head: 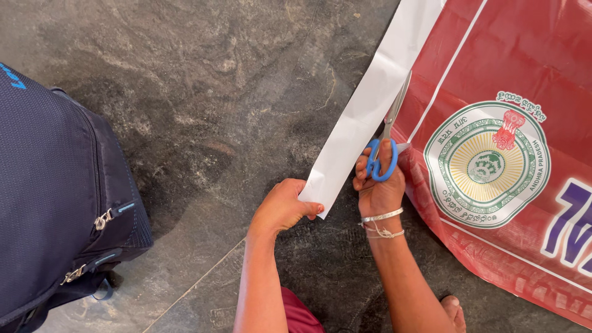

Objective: The person sits on a tiled floor and uses blue-handled scissors to trim the white border of a large red and white printed banner. They repeatedly reposition the banner to cut along different edges, removing strips of white material.

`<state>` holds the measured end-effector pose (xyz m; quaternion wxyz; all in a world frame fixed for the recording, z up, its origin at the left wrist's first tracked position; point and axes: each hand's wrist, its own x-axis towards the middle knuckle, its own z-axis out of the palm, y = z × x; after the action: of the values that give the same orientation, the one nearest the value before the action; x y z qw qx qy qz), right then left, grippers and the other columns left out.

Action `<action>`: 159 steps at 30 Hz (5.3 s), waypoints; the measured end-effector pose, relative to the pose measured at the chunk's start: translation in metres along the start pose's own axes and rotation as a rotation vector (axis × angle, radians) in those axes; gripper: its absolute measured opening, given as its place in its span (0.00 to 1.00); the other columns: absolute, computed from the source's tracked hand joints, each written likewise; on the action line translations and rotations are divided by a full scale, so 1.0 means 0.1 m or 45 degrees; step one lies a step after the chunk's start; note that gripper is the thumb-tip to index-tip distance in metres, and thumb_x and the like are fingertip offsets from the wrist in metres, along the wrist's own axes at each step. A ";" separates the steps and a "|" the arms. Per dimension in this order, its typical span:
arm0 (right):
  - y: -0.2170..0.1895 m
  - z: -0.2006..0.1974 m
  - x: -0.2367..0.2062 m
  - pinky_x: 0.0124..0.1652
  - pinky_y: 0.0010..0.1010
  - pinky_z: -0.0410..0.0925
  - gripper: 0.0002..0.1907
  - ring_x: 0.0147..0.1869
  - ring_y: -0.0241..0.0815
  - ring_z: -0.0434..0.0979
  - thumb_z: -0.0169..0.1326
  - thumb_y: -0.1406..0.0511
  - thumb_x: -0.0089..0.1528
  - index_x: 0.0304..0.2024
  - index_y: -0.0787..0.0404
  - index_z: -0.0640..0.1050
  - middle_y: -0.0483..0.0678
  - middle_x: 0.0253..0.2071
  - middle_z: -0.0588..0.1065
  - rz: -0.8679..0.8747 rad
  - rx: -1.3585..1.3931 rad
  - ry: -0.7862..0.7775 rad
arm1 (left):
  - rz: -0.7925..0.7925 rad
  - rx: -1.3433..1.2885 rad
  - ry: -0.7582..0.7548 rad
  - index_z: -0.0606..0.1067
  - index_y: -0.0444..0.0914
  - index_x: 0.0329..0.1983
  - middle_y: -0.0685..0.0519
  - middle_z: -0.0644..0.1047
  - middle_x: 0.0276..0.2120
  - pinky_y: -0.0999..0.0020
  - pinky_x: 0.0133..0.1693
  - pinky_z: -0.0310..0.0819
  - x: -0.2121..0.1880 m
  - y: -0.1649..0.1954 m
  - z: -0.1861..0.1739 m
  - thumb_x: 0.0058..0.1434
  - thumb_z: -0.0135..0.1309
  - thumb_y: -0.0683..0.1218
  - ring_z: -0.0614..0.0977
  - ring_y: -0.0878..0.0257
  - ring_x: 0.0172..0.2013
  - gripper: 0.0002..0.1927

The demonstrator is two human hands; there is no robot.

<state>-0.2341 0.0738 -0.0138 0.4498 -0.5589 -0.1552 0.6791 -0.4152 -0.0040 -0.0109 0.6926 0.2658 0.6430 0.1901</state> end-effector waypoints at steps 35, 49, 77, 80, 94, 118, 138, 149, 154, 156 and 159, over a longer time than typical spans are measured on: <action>0.59 -0.01 -0.96 0.22 0.26 0.62 0.11 0.24 0.33 0.68 0.56 0.63 0.66 0.35 0.66 0.76 0.45 0.25 0.72 0.266 -0.519 -0.025 | 1.072 0.919 0.995 0.76 0.46 0.55 0.52 0.76 0.46 0.50 0.49 0.70 1.21 1.70 0.15 0.55 0.54 0.39 0.77 0.49 0.48 0.23; -1.91 -1.95 -0.23 0.40 0.32 0.69 0.11 0.41 0.40 0.77 0.52 0.63 0.71 0.52 0.63 0.71 0.52 0.41 0.76 -0.452 -0.834 -0.065 | 1.006 1.026 1.168 0.70 0.45 0.68 0.46 0.71 0.39 0.52 0.40 0.66 0.84 1.05 0.34 0.61 0.46 0.38 0.74 0.47 0.39 0.29; -1.26 0.81 2.29 0.68 0.37 0.65 0.27 0.69 0.49 0.69 0.59 0.71 0.73 0.68 0.64 0.60 0.53 0.63 0.66 -1.380 -1.537 0.243 | 0.637 1.254 1.023 0.64 0.53 0.72 0.51 0.68 0.48 0.54 0.50 0.60 -0.18 0.33 0.75 0.59 0.54 0.44 0.68 0.53 0.45 0.35; -1.22 0.89 2.18 0.64 0.36 0.69 0.25 0.62 0.45 0.72 0.60 0.68 0.70 0.64 0.64 0.63 0.51 0.58 0.68 -1.034 -1.058 0.037 | 0.654 1.282 1.060 0.65 0.52 0.72 0.51 0.68 0.47 0.55 0.50 0.60 -0.16 0.35 0.66 0.60 0.54 0.44 0.69 0.53 0.45 0.35; -0.50 0.93 0.79 0.51 0.25 0.72 0.22 0.50 0.34 0.73 0.61 0.72 0.67 0.60 0.64 0.67 0.48 0.51 0.72 -0.717 -0.742 -0.002 | 0.584 1.241 0.982 0.62 0.48 0.74 0.46 0.68 0.50 0.51 0.51 0.57 -0.04 0.44 0.26 0.64 0.52 0.43 0.67 0.49 0.47 0.33; -0.49 0.74 0.90 0.55 0.24 0.74 0.13 0.53 0.32 0.76 0.52 0.72 0.74 0.59 0.62 0.65 0.51 0.58 0.75 -0.395 -0.133 -0.191 | 0.355 0.408 0.268 0.77 0.39 0.49 0.44 0.76 0.50 0.58 0.38 0.77 0.22 1.06 -0.08 0.60 0.58 0.37 0.84 0.47 0.40 0.14; -0.17 -0.54 -2.23 0.20 0.32 0.70 0.29 0.24 0.46 0.79 0.51 0.50 0.60 0.49 0.69 0.75 0.62 0.30 0.79 1.264 0.194 0.136 | 0.255 -0.040 -0.062 0.66 0.46 0.73 0.45 0.73 0.64 0.68 0.63 0.65 0.08 1.12 -0.24 0.59 0.56 0.31 0.74 0.58 0.63 0.38; -0.19 0.00 -1.88 0.24 0.28 0.67 0.24 0.29 0.39 0.76 0.47 0.56 0.66 0.50 0.71 0.76 0.53 0.31 0.78 1.086 0.102 0.227 | 0.236 0.100 -0.307 0.50 0.49 0.79 0.48 0.53 0.79 0.56 0.74 0.39 0.01 1.14 -0.47 0.56 0.57 0.35 0.47 0.49 0.79 0.50; -0.27 0.15 -1.74 0.25 0.28 0.66 0.23 0.29 0.38 0.75 0.48 0.57 0.66 0.49 0.72 0.77 0.53 0.31 0.77 1.043 0.151 0.234 | 0.240 0.118 -0.334 0.50 0.49 0.80 0.49 0.54 0.79 0.54 0.75 0.31 0.00 1.13 -0.53 0.55 0.57 0.34 0.47 0.49 0.79 0.51; -0.28 0.16 -1.71 0.26 0.27 0.66 0.22 0.29 0.37 0.74 0.49 0.57 0.66 0.49 0.72 0.76 0.52 0.31 0.77 1.016 0.178 0.221 | 0.248 0.125 -0.347 0.50 0.49 0.80 0.49 0.54 0.79 0.55 0.75 0.30 0.01 1.14 -0.53 0.55 0.58 0.34 0.47 0.49 0.79 0.51; -0.27 0.16 -1.68 0.26 0.27 0.65 0.22 0.30 0.37 0.74 0.50 0.58 0.66 0.49 0.73 0.76 0.52 0.31 0.77 0.989 0.188 0.192 | 0.215 0.130 -0.359 0.50 0.49 0.79 0.50 0.55 0.78 0.56 0.74 0.29 0.02 1.17 -0.53 0.54 0.58 0.34 0.46 0.50 0.79 0.52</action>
<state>-0.2415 -0.0389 0.1145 0.2088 -0.5904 0.1501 0.7651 -0.4582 0.0962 0.0576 0.7431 0.3779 0.5237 0.1754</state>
